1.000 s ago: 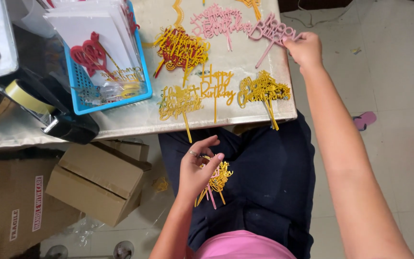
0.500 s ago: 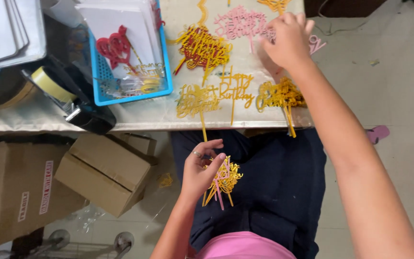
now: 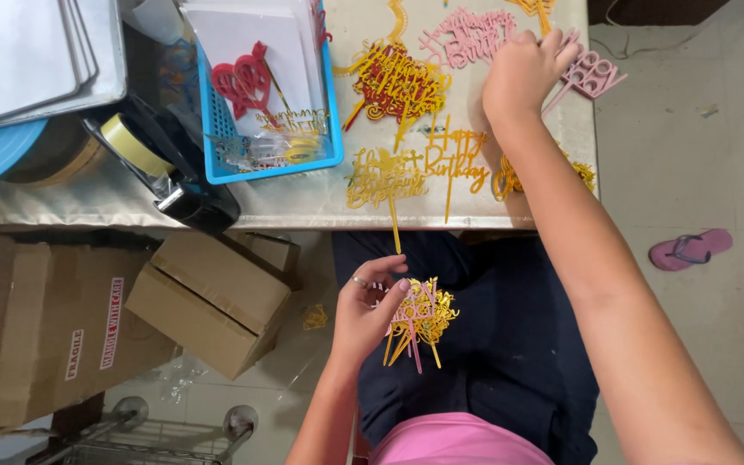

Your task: The person assembles decorative cake toppers by hand, inserting plastic sticks into pink, gold, and red cutouts and arranging them into small bundles. They handle multiple toppers, including 'Happy Birthday' and 'Hello 2025' designs, and place them on the table or hold them in bundles.

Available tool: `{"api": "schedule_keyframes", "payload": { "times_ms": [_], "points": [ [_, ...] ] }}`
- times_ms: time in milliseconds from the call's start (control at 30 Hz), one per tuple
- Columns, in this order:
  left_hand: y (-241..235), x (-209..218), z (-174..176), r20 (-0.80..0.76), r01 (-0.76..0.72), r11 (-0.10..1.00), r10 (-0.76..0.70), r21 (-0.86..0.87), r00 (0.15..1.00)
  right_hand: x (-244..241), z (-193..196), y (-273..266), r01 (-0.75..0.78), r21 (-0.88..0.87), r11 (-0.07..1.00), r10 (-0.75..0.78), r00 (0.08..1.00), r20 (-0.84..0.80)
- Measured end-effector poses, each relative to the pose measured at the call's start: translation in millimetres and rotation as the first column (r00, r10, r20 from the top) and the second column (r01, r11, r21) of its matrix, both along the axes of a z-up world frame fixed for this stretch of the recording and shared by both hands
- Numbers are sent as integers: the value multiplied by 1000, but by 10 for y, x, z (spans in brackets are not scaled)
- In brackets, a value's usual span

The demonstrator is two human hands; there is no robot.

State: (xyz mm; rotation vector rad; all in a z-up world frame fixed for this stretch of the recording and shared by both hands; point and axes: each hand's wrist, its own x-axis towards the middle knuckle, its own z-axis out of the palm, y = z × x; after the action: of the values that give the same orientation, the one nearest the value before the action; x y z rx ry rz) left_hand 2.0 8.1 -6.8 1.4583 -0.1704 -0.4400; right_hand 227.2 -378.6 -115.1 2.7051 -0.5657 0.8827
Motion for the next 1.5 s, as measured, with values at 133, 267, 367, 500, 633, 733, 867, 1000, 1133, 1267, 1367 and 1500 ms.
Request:
{"api": "schedule_keyframes", "payload": {
  "times_ms": [133,267,367,500,633,733,867,1000,1133,1267,1367,1500],
  "points": [
    [-28,-12,8,11,33,999,-32,-9,999,-191,623,221,-80,164,983,86,996,-26],
    [-49,-11,19,6,32,999,-32,10,999,-154,502,163,-95,403,910,128,990,-56],
    [-38,-5,13,-20,29,999,-29,13,999,-123,441,79,-129,501,856,122,991,45],
    [-9,9,-85,-32,5,999,-6,-53,999,-104,541,-137,-316,831,457,78,945,317],
    [-79,131,-92,-32,-18,993,14,-114,999,-279,794,-162,-418,906,71,120,905,409],
    [-213,299,25,17,-15,993,17,-114,1000,-496,1055,-11,-424,904,-62,141,893,429],
    [-483,473,31,-100,39,991,-52,-129,994,-850,1152,205,-403,849,-341,174,861,478],
    [-820,572,1,-155,172,934,-230,-314,961,-1147,1259,384,-473,802,-365,152,820,552],
    [-1133,751,188,-239,217,858,-357,-465,903,-1549,1402,546,-549,722,-421,191,724,662],
    [-1415,904,412,-471,1,809,-343,-587,813,-1972,1402,606,-520,668,-533,118,735,667],
    [-1573,826,259,-443,-7,857,-259,-516,858,-2244,1240,615,-521,735,-434,166,756,633],
    [-1768,615,38,-145,49,917,-115,-396,983,-2469,1001,638,-541,790,-288,256,751,608]
  ]
}}
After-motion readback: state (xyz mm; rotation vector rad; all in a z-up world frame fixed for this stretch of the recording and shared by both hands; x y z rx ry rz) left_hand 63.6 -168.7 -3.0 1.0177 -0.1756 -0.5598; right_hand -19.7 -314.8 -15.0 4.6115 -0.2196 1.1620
